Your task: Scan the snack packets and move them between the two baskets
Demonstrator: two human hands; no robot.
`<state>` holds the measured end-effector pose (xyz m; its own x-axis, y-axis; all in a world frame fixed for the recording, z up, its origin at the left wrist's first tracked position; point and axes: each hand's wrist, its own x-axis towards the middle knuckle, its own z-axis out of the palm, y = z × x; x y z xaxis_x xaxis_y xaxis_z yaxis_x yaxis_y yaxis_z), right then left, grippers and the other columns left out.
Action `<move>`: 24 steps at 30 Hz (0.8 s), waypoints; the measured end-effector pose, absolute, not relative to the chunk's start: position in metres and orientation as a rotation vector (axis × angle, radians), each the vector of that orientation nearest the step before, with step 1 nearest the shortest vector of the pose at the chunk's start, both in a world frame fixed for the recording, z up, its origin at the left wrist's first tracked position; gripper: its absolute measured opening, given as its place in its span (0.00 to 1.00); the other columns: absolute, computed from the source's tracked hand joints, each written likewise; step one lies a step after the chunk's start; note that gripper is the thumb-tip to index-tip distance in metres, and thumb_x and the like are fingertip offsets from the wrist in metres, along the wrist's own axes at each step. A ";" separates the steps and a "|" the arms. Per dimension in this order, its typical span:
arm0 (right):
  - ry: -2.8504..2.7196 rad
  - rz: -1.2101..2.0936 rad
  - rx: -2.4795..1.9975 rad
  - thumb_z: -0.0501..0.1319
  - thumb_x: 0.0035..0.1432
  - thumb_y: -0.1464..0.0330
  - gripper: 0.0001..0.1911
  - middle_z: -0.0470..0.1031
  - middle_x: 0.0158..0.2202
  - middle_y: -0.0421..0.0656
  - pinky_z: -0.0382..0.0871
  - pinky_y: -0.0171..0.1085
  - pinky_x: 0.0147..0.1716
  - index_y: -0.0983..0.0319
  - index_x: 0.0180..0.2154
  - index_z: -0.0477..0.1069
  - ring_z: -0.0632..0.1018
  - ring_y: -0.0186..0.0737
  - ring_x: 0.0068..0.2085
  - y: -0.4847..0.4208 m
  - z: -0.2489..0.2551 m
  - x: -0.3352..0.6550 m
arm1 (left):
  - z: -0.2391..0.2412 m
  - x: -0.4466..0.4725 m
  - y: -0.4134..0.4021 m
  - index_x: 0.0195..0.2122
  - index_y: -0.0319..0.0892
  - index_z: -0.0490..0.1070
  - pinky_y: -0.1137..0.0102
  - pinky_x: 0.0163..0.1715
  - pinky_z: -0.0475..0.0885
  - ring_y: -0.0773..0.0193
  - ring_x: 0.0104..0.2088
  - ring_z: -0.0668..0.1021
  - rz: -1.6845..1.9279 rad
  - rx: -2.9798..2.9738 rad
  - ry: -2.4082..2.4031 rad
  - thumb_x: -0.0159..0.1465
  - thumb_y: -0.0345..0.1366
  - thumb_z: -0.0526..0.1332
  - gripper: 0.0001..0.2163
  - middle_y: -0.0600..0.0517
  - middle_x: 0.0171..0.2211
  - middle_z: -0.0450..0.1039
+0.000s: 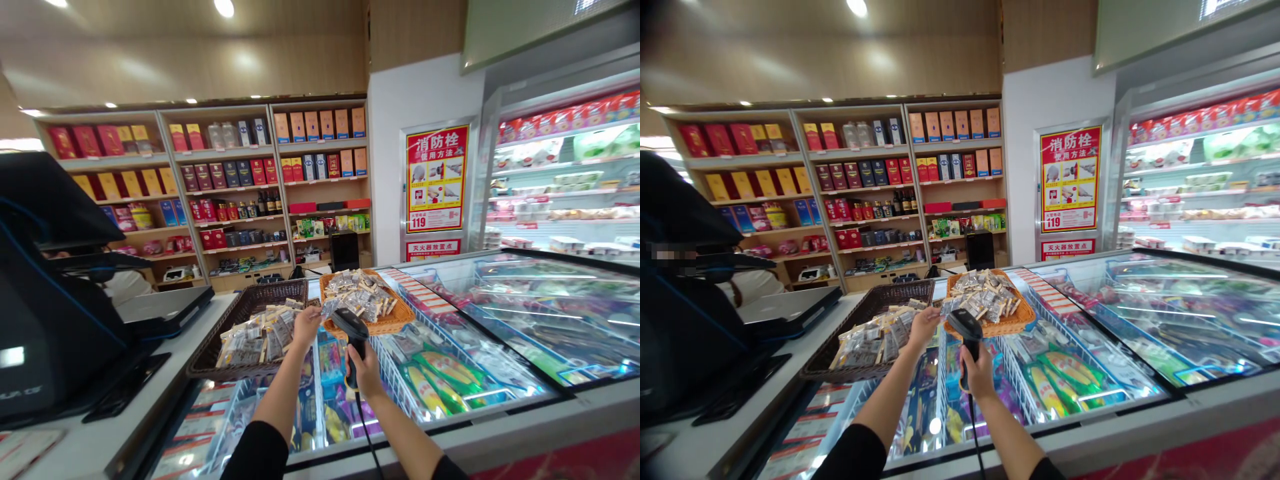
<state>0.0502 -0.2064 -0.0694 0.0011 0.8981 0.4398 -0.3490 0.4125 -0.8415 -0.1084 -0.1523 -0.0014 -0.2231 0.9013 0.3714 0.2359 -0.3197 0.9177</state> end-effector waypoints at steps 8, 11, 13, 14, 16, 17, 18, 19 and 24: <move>-1.214 1.047 -0.592 0.57 0.58 0.54 0.20 0.62 0.14 0.35 0.59 0.31 0.15 0.61 0.22 0.63 0.65 0.30 0.15 -0.210 -0.064 0.054 | -0.006 -0.111 -0.149 0.29 0.38 0.72 0.66 0.39 0.72 0.59 0.35 0.79 1.619 1.475 1.314 0.48 0.38 0.66 0.10 0.48 0.30 0.78; -1.186 1.087 -0.576 0.58 0.57 0.54 0.19 0.63 0.15 0.35 0.58 0.31 0.15 0.61 0.24 0.63 0.65 0.30 0.14 -0.211 -0.063 0.054 | -0.007 -0.110 -0.147 0.29 0.38 0.72 0.66 0.39 0.73 0.58 0.35 0.79 1.622 1.474 1.332 0.48 0.38 0.67 0.10 0.47 0.30 0.78; -1.149 1.123 -0.561 0.59 0.57 0.53 0.18 0.64 0.16 0.35 0.59 0.31 0.14 0.60 0.25 0.63 0.65 0.30 0.14 -0.210 -0.063 0.055 | -0.004 -0.109 -0.147 0.30 0.38 0.73 0.66 0.39 0.73 0.58 0.36 0.79 1.653 1.461 1.383 0.49 0.37 0.66 0.10 0.46 0.32 0.79; -1.129 1.139 -0.556 0.59 0.56 0.53 0.18 0.65 0.17 0.34 0.59 0.31 0.14 0.60 0.26 0.63 0.65 0.30 0.14 -0.209 -0.063 0.056 | -0.001 -0.110 -0.148 0.32 0.38 0.73 0.66 0.40 0.73 0.58 0.37 0.79 1.682 1.453 1.415 0.50 0.36 0.66 0.10 0.45 0.33 0.79; -1.087 1.157 -0.562 0.60 0.55 0.52 0.18 0.65 0.17 0.34 0.59 0.31 0.14 0.60 0.26 0.62 0.65 0.30 0.14 -0.208 -0.063 0.060 | 0.008 -0.117 -0.153 0.37 0.37 0.74 0.66 0.41 0.72 0.58 0.39 0.79 1.736 1.452 1.509 0.53 0.34 0.63 0.11 0.44 0.37 0.78; -1.063 1.158 -0.577 0.60 0.55 0.52 0.19 0.65 0.17 0.34 0.59 0.31 0.14 0.59 0.26 0.61 0.65 0.30 0.14 -0.207 -0.062 0.062 | 0.013 -0.123 -0.156 0.41 0.38 0.74 0.66 0.41 0.72 0.58 0.40 0.79 1.747 1.471 1.576 0.54 0.34 0.62 0.13 0.44 0.39 0.78; -1.034 1.153 -0.597 0.60 0.54 0.52 0.19 0.64 0.17 0.34 0.59 0.31 0.13 0.59 0.26 0.61 0.64 0.30 0.14 -0.206 -0.062 0.064 | 0.018 -0.132 -0.161 0.44 0.38 0.73 0.66 0.41 0.72 0.58 0.40 0.79 1.735 1.504 1.669 0.55 0.34 0.62 0.15 0.43 0.39 0.78; -1.001 1.142 -0.620 0.61 0.54 0.51 0.20 0.64 0.17 0.34 0.59 0.31 0.13 0.59 0.26 0.61 0.64 0.30 0.14 -0.205 -0.061 0.065 | 0.022 -0.142 -0.166 0.48 0.39 0.72 0.66 0.40 0.72 0.58 0.38 0.79 1.700 1.562 1.774 0.56 0.33 0.61 0.18 0.44 0.39 0.77; -0.904 1.115 -0.681 0.62 0.51 0.50 0.21 0.64 0.17 0.33 0.60 0.31 0.12 0.59 0.27 0.60 0.65 0.30 0.13 -0.201 -0.062 0.066 | 0.030 -0.192 -0.188 0.53 0.42 0.70 0.65 0.45 0.69 0.57 0.42 0.77 1.382 1.872 2.287 0.61 0.32 0.55 0.19 0.44 0.43 0.76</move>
